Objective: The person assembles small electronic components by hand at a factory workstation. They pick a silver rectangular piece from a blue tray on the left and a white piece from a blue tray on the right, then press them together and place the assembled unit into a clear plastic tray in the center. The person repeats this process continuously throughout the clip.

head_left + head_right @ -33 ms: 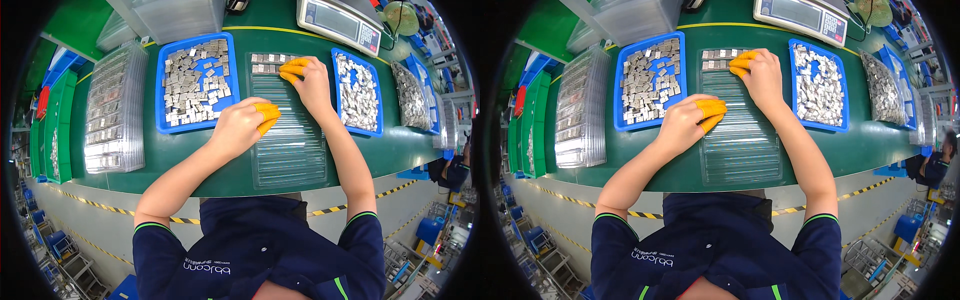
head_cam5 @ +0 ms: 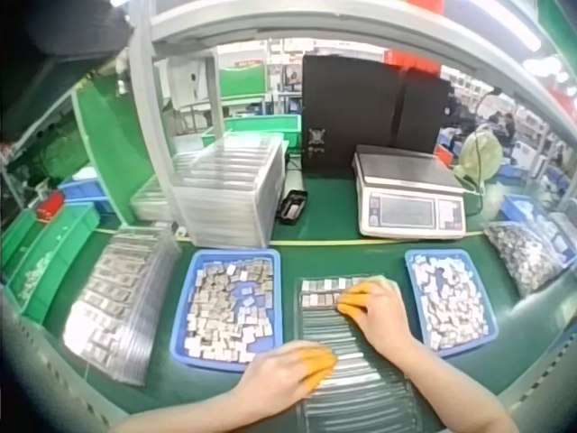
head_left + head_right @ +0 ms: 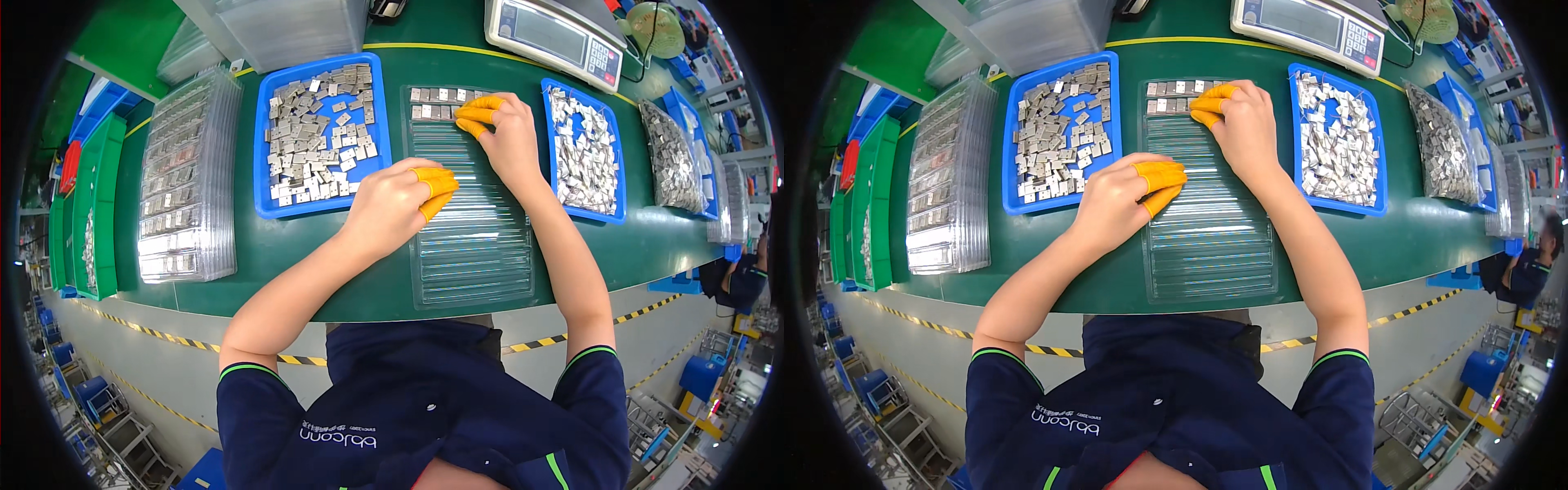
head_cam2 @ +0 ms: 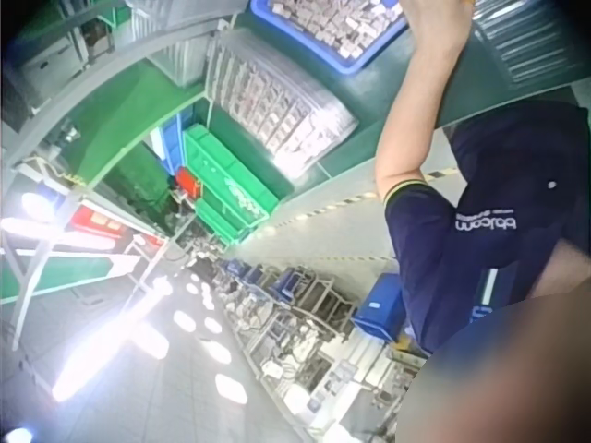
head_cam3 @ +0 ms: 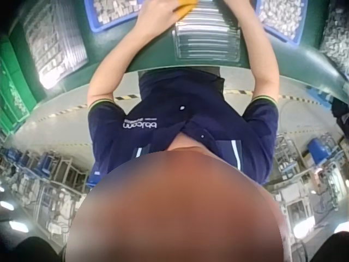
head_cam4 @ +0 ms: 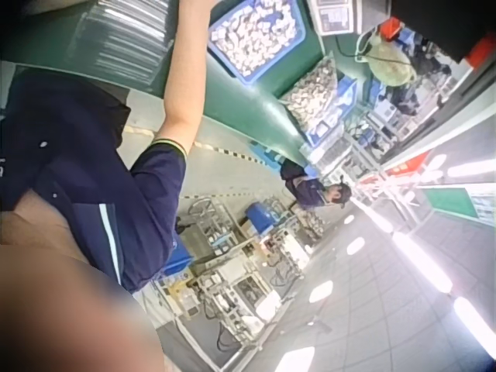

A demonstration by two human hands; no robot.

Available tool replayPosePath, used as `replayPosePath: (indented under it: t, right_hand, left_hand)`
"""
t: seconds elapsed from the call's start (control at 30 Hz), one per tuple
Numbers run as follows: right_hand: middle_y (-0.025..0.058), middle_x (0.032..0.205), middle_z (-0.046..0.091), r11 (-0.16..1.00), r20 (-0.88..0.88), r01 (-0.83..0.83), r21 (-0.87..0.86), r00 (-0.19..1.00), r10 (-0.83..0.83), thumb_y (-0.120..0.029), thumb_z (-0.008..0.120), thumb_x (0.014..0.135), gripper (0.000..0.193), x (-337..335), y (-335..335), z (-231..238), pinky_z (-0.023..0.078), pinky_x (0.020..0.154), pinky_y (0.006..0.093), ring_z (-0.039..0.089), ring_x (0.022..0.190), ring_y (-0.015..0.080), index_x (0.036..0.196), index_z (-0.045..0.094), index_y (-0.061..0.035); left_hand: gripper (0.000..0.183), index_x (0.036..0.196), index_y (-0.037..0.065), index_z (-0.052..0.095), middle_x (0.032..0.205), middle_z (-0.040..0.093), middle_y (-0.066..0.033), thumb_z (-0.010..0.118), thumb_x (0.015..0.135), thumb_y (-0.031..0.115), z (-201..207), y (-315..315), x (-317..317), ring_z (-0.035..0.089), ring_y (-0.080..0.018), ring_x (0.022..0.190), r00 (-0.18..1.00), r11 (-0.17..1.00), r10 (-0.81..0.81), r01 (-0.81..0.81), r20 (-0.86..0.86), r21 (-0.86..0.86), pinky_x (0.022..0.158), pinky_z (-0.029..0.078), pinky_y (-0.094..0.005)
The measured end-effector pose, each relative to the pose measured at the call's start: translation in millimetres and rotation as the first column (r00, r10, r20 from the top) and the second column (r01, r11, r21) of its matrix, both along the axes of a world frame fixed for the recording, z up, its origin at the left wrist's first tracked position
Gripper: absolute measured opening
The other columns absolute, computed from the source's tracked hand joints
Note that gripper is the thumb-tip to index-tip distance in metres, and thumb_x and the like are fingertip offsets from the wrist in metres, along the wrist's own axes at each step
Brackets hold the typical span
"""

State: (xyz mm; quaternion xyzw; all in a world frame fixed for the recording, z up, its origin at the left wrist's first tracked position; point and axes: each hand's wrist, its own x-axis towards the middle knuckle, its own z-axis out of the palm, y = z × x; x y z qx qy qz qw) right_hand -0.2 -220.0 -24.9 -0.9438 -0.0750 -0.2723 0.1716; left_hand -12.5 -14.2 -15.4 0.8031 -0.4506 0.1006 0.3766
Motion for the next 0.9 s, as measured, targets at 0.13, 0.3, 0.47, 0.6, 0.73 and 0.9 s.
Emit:
replayPosePath:
  t: [0.13, 0.3, 0.47, 0.6, 0.73, 0.9]
  right_hand:
    - [0.0065, 0.091, 0.065, 0.994, 0.017, -0.039, 0.1, 0.999, 0.037, -0.011, 0.07, 0.069, 0.016, -1, 0, 7, 0.042, 0.082, 0.0358, 0.055, 0.091, 0.024, 0.085, 0.07, -0.009]
    - [0.0135, 0.094, 0.063, 0.973, 0.078, 0.205, 0.105, 0.974, -0.214, -0.013, 0.064, 0.076, 0.02, -12, -48, 38, 0.044, 0.08, 0.037, 0.056, 0.088, 0.0303, 0.095, 0.067, -0.0079]
    - [0.0185, 0.091, 0.061, 0.902, -0.218, 0.43, -0.034, 0.878, -0.427, -0.01, 0.063, 0.076, 0.03, -31, -110, 16, 0.045, 0.079, 0.0379, 0.058, 0.086, 0.0329, 0.106, 0.061, -0.0031]
    - [0.018, 0.089, 0.06, 0.88, -0.301, 0.475, -0.015, 0.837, -0.457, -0.005, 0.064, 0.072, 0.028, -28, -102, 11, 0.046, 0.076, 0.0379, 0.059, 0.083, 0.0324, 0.099, 0.06, 0.0001]
    - [0.0176, 0.085, 0.062, 0.845, -0.244, 0.528, -0.081, 0.812, -0.53, -0.007, 0.065, 0.071, 0.016, -27, -94, 14, 0.048, 0.07, 0.0402, 0.06, 0.078, 0.0329, 0.084, 0.062, 0.0022]
    - [0.0159, 0.082, 0.065, 0.813, -0.319, 0.583, -0.016, 0.767, -0.557, -0.012, 0.064, 0.073, 0.018, -29, -94, 20, 0.049, 0.07, 0.0386, 0.062, 0.077, 0.0323, 0.086, 0.065, 0.0001]
  left_hand:
    - [0.018, 0.088, 0.006, 0.068, 0.085, 0.067, -0.0067, 0.07, 0.07, 0.007, 8, 6, 9, 0.063, -0.0218, 0.081, 0.996, 0.995, 0.091, -0.091, -0.006, -0.046, 0.07, 0.051, -0.0288]
    - [0.022, 0.096, 0.006, 0.067, 0.094, 0.063, -0.0143, 0.067, 0.075, 0.013, 28, 32, 49, 0.06, -0.0282, 0.084, 0.791, 0.791, 0.611, -0.608, -0.034, 0.063, 0.076, 0.046, -0.0348]
    - [0.029, 0.097, 0.004, 0.066, 0.088, 0.062, -0.0148, 0.069, 0.073, 0.02, 10, 53, 77, 0.053, -0.0295, 0.091, 0.782, 0.751, 0.611, -0.621, 0.123, 0.223, 0.085, 0.038, -0.0387]
    - [0.028, 0.096, 0.004, 0.067, 0.089, 0.062, -0.0138, 0.069, 0.073, 0.021, 7, 51, 76, 0.051, -0.029, 0.092, 0.78, 0.719, 0.611, -0.618, 0.135, 0.319, 0.083, 0.035, -0.0389]
    - [0.024, 0.089, 0.003, 0.067, 0.085, 0.061, -0.0145, 0.068, 0.075, 0.023, 4, 53, 75, 0.052, -0.0296, 0.088, 0.813, 0.769, 0.567, -0.581, 0.135, 0.267, 0.079, 0.037, -0.0397]
    - [0.017, 0.084, 0.002, 0.067, 0.087, 0.063, -0.013, 0.069, 0.073, 0.015, 7, 48, 75, 0.054, -0.0269, 0.086, 0.832, 0.813, 0.555, -0.543, 0.002, 0.21, 0.081, 0.038, -0.0373]
